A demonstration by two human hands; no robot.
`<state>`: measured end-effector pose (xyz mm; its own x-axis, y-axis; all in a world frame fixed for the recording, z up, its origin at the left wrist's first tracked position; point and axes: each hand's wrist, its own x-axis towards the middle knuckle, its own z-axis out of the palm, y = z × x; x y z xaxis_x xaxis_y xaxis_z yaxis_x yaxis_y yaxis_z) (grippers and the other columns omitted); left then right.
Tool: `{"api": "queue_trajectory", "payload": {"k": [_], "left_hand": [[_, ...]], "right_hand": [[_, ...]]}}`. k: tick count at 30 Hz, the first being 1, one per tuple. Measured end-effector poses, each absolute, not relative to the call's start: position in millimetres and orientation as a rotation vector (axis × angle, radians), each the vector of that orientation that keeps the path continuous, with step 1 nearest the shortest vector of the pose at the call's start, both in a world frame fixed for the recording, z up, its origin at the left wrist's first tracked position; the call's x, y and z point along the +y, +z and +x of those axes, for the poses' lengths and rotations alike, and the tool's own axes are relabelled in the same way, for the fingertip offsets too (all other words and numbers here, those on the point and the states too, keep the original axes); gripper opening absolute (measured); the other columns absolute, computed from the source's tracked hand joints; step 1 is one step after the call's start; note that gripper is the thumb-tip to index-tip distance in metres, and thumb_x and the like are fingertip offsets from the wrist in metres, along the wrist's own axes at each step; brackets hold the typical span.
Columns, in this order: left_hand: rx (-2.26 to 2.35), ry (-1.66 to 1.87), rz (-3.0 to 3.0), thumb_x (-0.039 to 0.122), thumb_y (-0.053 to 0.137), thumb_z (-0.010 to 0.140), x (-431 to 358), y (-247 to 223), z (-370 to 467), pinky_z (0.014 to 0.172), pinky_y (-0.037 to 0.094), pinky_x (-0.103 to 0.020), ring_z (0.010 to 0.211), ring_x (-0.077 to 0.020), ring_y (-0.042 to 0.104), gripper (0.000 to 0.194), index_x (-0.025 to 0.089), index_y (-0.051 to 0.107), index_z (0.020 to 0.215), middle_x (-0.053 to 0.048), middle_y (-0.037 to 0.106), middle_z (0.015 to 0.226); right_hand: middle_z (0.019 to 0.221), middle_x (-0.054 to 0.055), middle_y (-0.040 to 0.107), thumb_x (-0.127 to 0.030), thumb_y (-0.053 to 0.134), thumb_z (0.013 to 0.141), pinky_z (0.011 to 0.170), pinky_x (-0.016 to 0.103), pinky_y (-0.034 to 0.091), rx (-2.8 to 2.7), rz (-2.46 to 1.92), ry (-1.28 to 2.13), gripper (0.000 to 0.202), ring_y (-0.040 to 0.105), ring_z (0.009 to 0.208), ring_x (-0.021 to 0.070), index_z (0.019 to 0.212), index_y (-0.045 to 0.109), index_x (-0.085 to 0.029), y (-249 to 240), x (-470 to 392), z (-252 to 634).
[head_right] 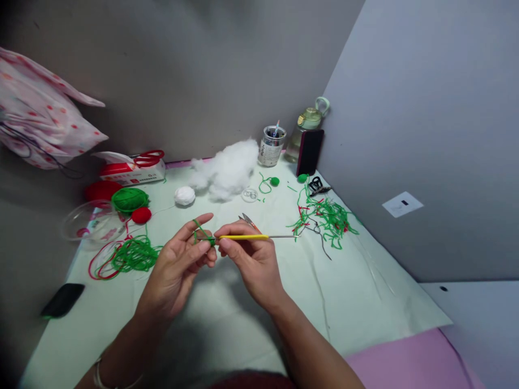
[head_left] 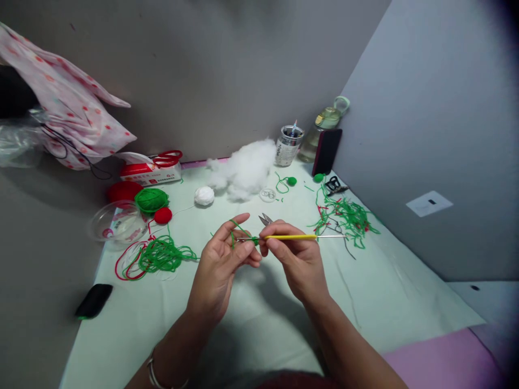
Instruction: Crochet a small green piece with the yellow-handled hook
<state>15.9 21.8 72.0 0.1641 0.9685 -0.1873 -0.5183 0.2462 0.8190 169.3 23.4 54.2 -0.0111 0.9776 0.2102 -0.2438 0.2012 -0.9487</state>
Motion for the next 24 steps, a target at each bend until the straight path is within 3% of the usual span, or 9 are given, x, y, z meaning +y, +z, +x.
{"api": "queue_trajectory", "payload": {"k": [3, 6, 8, 10, 12, 16, 20, 24], "left_hand": [[0.852, 1.225, 0.723, 0.024, 0.087, 0.081, 20.9, 69.4, 18.0, 0.061, 0.053, -0.021, 0.063, -0.0093, 0.063, 0.055, 0.018, 0.067, 0.132, 0.004, 0.065, 0.079], [0.89, 1.242, 0.718, 0.021, 0.09, 0.077, 18.0, 67.0, 20.8, 0.05, 0.043, -0.018, 0.053, -0.0045, 0.053, 0.061, 0.02, 0.067, 0.133, 0.004, 0.067, 0.083], [0.863, 1.221, 0.661, 0.02, 0.09, 0.077, 15.8, 66.9, 22.5, 0.044, 0.033, -0.016, 0.046, -0.002, 0.042, 0.059, 0.02, 0.068, 0.132, 0.007, 0.06, 0.072], [0.787, 1.153, 0.574, 0.023, 0.089, 0.079, 14.9, 68.8, 22.8, 0.042, 0.025, -0.015, 0.042, -0.0008, 0.031, 0.052, 0.017, 0.071, 0.128, 0.011, 0.049, 0.061], [0.715, 1.063, 0.499, 0.024, 0.087, 0.08, 16.1, 72.4, 21.0, 0.04, 0.023, -0.015, 0.04, -0.0001, 0.024, 0.047, 0.015, 0.074, 0.124, 0.011, 0.044, 0.058], [0.675, 1.014, 0.446, 0.019, 0.085, 0.078, 21.6, 80.3, 12.3, 0.039, 0.024, -0.014, 0.041, 0.0011, 0.024, 0.042, 0.014, 0.079, 0.119, 0.007, 0.051, 0.064], [0.652, 1.024, 0.459, 0.015, 0.083, 0.076, 23.5, 81.7, 7.9, 0.039, 0.027, -0.013, 0.041, 0.0029, 0.031, 0.034, 0.015, 0.082, 0.111, 0.002, 0.061, 0.077], [0.665, 1.078, 0.559, 0.017, 0.086, 0.077, 20.5, 76.8, 13.7, 0.05, 0.043, -0.014, 0.053, -0.0023, 0.05, 0.029, 0.017, 0.084, 0.106, 0.002, 0.062, 0.077]], "right_hand": [[0.085, 0.001, 0.069, -0.034, 0.073, 0.097, 0.067, 0.029, 0.056, -1.208, -0.865, 1.116, 0.01, 0.066, 0.072, 0.0143, 0.097, 0.079, -0.026, 54.9, 21.0, 168.0], [0.092, 0.004, 0.072, -0.023, 0.067, 0.099, 0.073, 0.033, 0.058, -1.43, -0.967, 0.727, 0.017, 0.069, 0.081, 0.0176, 0.108, 0.081, -0.03, 51.4, 13.9, 163.3], [0.102, 0.005, 0.075, -0.013, 0.068, 0.097, 0.081, 0.037, 0.059, -1.572, -1.012, 0.365, 0.034, 0.07, 0.091, 0.02, 0.121, 0.08, -0.036, 48.3, 8.2, 159.1], [0.107, 0.005, 0.077, -0.011, 0.072, 0.094, 0.084, 0.039, 0.059, -1.567, -1.01, 0.21, 0.043, 0.071, 0.096, 0.0216, 0.127, 0.078, -0.039, 47.1, 4.7, 156.7], [0.102, 0.004, 0.077, -0.013, 0.069, 0.097, 0.078, 0.036, 0.059, -1.513, -1.006, 0.386, 0.038, 0.072, 0.091, 0.02, 0.121, 0.08, -0.041, 48.9, 5.0, 158.3], [0.094, 0.005, 0.075, -0.026, 0.067, 0.101, 0.071, 0.036, 0.058, -1.302, -0.855, 0.83, 0.017, 0.069, 0.077, 0.0179, 0.106, 0.083, -0.03, 56.6, 14.1, 170.8], [0.085, 0.005, 0.071, -0.036, 0.072, 0.097, 0.062, 0.034, 0.057, -1.107, -0.759, 1.08, 0.016, 0.065, 0.069, 0.017, 0.094, 0.082, -0.024, 61.0, 21.2, 179.2], [0.082, 0.003, 0.071, -0.038, 0.073, 0.097, 0.062, 0.033, 0.055, -1.101, -0.755, 1.141, 0.017, 0.064, 0.068, 0.0163, 0.092, 0.081, -0.025, 60.5, 20.1, 176.5]]}}
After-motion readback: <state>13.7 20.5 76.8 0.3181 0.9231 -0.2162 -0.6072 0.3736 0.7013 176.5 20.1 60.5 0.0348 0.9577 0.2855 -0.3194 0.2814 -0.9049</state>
